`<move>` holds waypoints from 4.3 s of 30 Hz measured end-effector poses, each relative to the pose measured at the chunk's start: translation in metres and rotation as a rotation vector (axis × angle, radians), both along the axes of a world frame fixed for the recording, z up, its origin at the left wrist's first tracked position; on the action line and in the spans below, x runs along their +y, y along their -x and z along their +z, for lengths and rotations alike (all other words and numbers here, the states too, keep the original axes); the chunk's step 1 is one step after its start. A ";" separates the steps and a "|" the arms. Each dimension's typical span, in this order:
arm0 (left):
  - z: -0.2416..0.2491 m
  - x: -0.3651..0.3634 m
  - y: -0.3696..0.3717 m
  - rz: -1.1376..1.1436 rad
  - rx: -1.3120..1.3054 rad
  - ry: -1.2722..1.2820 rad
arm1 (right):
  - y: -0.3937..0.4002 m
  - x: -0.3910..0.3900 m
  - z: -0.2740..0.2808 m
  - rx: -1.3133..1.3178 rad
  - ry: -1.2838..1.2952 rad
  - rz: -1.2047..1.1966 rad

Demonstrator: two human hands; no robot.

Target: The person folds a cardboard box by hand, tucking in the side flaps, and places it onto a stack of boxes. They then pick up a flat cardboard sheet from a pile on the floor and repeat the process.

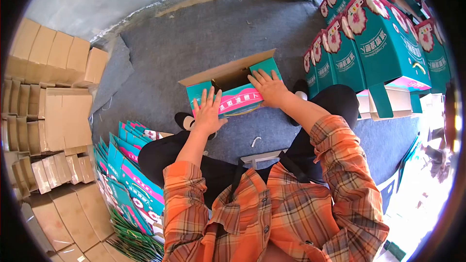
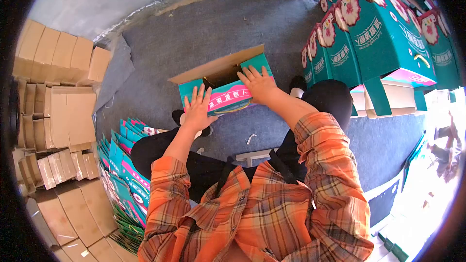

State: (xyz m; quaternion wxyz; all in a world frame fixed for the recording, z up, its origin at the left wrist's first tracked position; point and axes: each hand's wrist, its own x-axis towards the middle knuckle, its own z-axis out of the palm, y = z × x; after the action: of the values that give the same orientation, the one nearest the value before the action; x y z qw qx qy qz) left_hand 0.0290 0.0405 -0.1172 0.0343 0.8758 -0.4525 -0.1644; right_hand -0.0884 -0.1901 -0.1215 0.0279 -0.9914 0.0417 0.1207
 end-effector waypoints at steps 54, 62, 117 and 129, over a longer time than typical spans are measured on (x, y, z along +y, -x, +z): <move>0.028 -0.044 -0.033 -0.161 -0.060 0.216 | -0.023 0.024 -0.015 -0.115 0.016 0.067; 0.116 -0.003 0.002 -0.149 -0.078 0.887 | -0.043 0.004 0.043 -0.103 -0.430 -0.404; 0.085 -0.040 0.027 -0.143 0.173 0.832 | 0.285 -0.227 0.296 -1.766 -0.250 -1.148; 0.143 -0.012 0.007 -0.083 -0.007 0.941 | 0.159 0.014 0.301 -1.139 -0.668 0.201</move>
State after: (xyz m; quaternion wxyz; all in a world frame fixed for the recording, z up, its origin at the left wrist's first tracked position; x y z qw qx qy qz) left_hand 0.0215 0.0285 0.0255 0.4193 0.7468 -0.5127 0.0600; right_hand -0.2472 -0.1759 0.1796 0.3398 -0.8373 -0.1118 -0.4135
